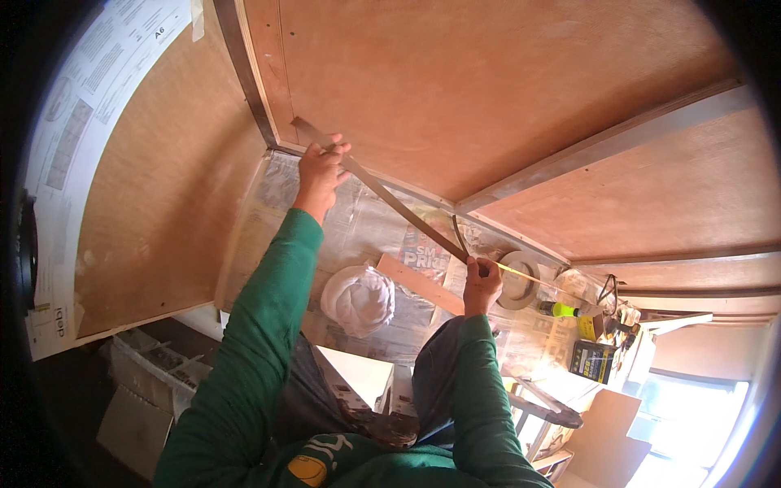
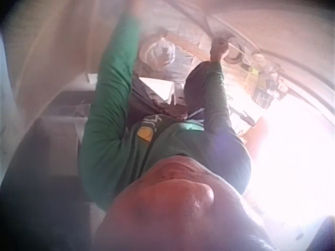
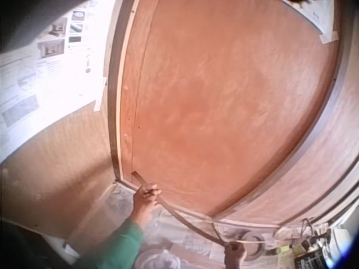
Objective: The person measures and cuts a strip of flexible coving material using a utility knife and a straight edge. They then position the strip along the junction of the ceiling and wall to check the fit, repeating the process for a second section.
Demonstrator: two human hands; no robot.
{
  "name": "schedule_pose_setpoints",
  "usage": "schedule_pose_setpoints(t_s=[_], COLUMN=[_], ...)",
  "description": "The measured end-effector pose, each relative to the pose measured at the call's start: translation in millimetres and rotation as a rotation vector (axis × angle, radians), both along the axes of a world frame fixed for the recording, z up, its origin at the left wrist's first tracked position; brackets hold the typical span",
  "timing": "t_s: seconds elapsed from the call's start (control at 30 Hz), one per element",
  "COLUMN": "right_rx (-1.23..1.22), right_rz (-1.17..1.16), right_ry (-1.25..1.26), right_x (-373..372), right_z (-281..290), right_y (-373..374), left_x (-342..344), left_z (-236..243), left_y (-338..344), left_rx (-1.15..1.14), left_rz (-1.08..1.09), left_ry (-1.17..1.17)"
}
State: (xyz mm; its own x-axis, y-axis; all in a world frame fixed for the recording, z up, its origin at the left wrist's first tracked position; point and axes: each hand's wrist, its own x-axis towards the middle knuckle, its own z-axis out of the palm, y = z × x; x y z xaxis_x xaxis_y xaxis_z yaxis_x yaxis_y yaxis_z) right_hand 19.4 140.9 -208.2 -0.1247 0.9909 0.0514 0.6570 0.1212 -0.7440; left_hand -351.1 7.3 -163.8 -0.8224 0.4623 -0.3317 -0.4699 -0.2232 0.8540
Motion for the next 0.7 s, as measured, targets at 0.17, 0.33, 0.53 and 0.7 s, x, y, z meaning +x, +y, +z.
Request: schedule_pose_setpoints(t_s=[0.17,0.33,0.53,0.7], right_rx=[-0.139,-0.467,-0.881,-0.81], right_rz=[0.266,0.742,0.908,0.974], right_ry=[-0.163,-0.122,0.157,0.232], right_x=[-7.5,-3.0,-41.8,-68.4], right_z=[-4.4,7.7,55.1,140.0], right_y=[-17.4,-36.5,-86.4,-94.3], left_x=[17.1,18.9,14.3,52.5], left_z=[25.2,50.7,59.6,116.2], left_y=[6.4,7.7,-11.4,-12.3], left_rx=[0.029,0.19,0.178,0.137], left_rz=[-0.198,-0.242,-0.278,-0.781], left_ry=[-0.035,0.045,0.041,0.189])
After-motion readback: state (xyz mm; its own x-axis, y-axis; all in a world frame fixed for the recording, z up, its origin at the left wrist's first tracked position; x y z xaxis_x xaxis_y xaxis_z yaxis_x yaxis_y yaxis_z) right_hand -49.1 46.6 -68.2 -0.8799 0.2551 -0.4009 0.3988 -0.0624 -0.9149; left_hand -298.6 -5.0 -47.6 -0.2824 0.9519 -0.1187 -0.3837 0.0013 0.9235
